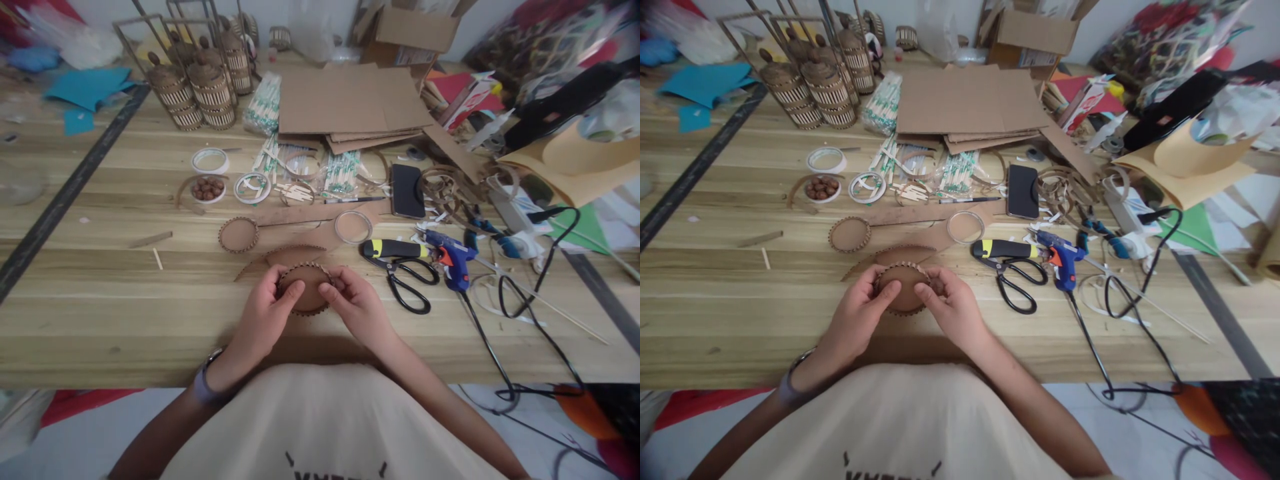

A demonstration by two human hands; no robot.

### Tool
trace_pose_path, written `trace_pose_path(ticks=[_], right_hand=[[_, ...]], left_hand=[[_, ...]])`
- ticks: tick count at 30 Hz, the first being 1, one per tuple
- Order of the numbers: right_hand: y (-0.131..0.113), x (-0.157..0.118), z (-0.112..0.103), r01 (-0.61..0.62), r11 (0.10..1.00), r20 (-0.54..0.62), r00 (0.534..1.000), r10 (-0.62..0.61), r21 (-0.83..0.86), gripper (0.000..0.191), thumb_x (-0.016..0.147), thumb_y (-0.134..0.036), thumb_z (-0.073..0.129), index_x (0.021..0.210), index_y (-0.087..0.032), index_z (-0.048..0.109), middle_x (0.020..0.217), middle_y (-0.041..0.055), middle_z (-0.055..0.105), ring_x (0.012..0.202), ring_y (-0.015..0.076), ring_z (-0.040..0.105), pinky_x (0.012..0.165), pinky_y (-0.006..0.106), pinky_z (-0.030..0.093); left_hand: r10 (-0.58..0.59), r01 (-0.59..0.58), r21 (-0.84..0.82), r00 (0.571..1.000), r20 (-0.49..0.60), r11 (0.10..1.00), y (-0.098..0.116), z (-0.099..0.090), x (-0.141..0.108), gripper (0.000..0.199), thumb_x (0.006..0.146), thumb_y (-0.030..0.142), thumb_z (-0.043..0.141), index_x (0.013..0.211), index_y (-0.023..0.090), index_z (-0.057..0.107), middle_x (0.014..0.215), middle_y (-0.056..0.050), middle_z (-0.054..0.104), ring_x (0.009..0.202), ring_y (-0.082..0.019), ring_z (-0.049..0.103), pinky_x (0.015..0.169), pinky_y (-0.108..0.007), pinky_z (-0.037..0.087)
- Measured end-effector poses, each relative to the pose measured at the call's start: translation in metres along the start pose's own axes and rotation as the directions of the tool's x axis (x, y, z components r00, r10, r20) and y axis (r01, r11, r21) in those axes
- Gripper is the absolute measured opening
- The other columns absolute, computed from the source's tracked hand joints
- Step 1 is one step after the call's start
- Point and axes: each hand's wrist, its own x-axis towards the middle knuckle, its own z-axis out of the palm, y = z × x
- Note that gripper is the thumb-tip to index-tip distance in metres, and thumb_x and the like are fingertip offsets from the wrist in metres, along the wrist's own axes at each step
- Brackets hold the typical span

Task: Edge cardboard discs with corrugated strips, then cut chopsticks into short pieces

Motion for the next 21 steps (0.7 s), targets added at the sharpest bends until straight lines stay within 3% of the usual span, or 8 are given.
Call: trace_pose_path(ticks=[3, 8, 11, 15, 18, 21], right_hand=[[-0.002, 0.0, -0.002, 0.027, 0.999, -0.014, 1.0, -0.028, -0.043, 0.02, 0.089, -0.038, 0.056, 0.092, -0.02, 0.066, 0.077, 0.0019, 0.068, 0.067, 0.0163, 0.059, 0.061, 0.028, 0.047], [-0.013, 0.002, -0.014, 0.105, 0.979, 0.104, 0.991, -0.088, -0.175, 0.019, 0.09, -0.033, 0.055, 0.094, -0.021, 0.069, 0.084, 0.0036, 0.072, 0.076, 0.0183, 0.063, 0.064, 0.029, 0.049], [-0.012, 0.001, -0.013, 0.101, 0.981, 0.105, 0.991, -0.084, -0.168, 0.022, 0.089, -0.031, 0.057, 0.104, -0.022, 0.069, 0.093, 0.0047, 0.074, 0.082, 0.0195, 0.065, 0.067, 0.03, 0.051], [-0.005, -0.002, -0.005, 0.036, 0.992, -0.027, 0.999, -0.039, -0.125, 0.023, 0.087, -0.033, 0.059, 0.106, -0.021, 0.066, 0.09, 0.0043, 0.072, 0.077, 0.0189, 0.064, 0.064, 0.03, 0.051], [-0.006, -0.001, -0.007, 0.08, 0.985, -0.031, 0.996, -0.086, -0.151, 0.016, 0.089, -0.032, 0.057, 0.096, -0.021, 0.066, 0.087, 0.0042, 0.072, 0.076, 0.0187, 0.063, 0.068, 0.031, 0.051], [-0.01, 0.001, -0.013, 0.133, 0.97, 0.051, 0.991, -0.125, -0.204, 0.017, 0.09, -0.031, 0.056, 0.097, -0.022, 0.068, 0.089, 0.0045, 0.073, 0.081, 0.0201, 0.064, 0.075, 0.033, 0.051]], left_hand=[[-0.027, 0.028, -0.027, 1.0, 0.011, 0.999, -0.001, 0.0, 0.0, 0.022, 0.084, 0.036, 0.066, 0.092, 0.02, 0.053, 0.084, 0.002, 0.063, 0.08, -0.017, 0.061, 0.073, -0.028, 0.049], [-0.088, 0.077, 0.067, 0.977, 0.193, 0.995, 0.005, -0.004, 0.0, 0.019, 0.087, 0.036, 0.064, 0.095, 0.019, 0.059, 0.089, 0.0, 0.067, 0.083, -0.017, 0.062, 0.073, -0.027, 0.048], [-0.055, 0.04, 0.098, 0.988, 0.147, 0.994, 0.005, -0.003, -0.001, 0.021, 0.09, 0.039, 0.06, 0.096, 0.019, 0.059, 0.087, 0.0, 0.066, 0.08, -0.016, 0.061, 0.071, -0.026, 0.047], [-0.047, 0.046, 0.031, 0.999, 0.027, 0.998, 0.0, 0.002, -0.003, 0.021, 0.088, 0.04, 0.061, 0.09, 0.02, 0.054, 0.078, 0.003, 0.061, 0.071, -0.014, 0.058, 0.065, -0.024, 0.045], [-0.077, 0.076, 0.02, 0.993, 0.091, 0.997, 0.0, 0.002, -0.002, 0.023, 0.086, 0.039, 0.063, 0.084, 0.02, 0.051, 0.075, 0.004, 0.059, 0.07, -0.014, 0.057, 0.064, -0.024, 0.045], [-0.083, 0.062, 0.113, 0.978, 0.189, 0.992, 0.003, -0.001, -0.001, 0.022, 0.088, 0.041, 0.06, 0.083, 0.02, 0.054, 0.076, 0.003, 0.061, 0.071, -0.015, 0.058, 0.063, -0.025, 0.045]])
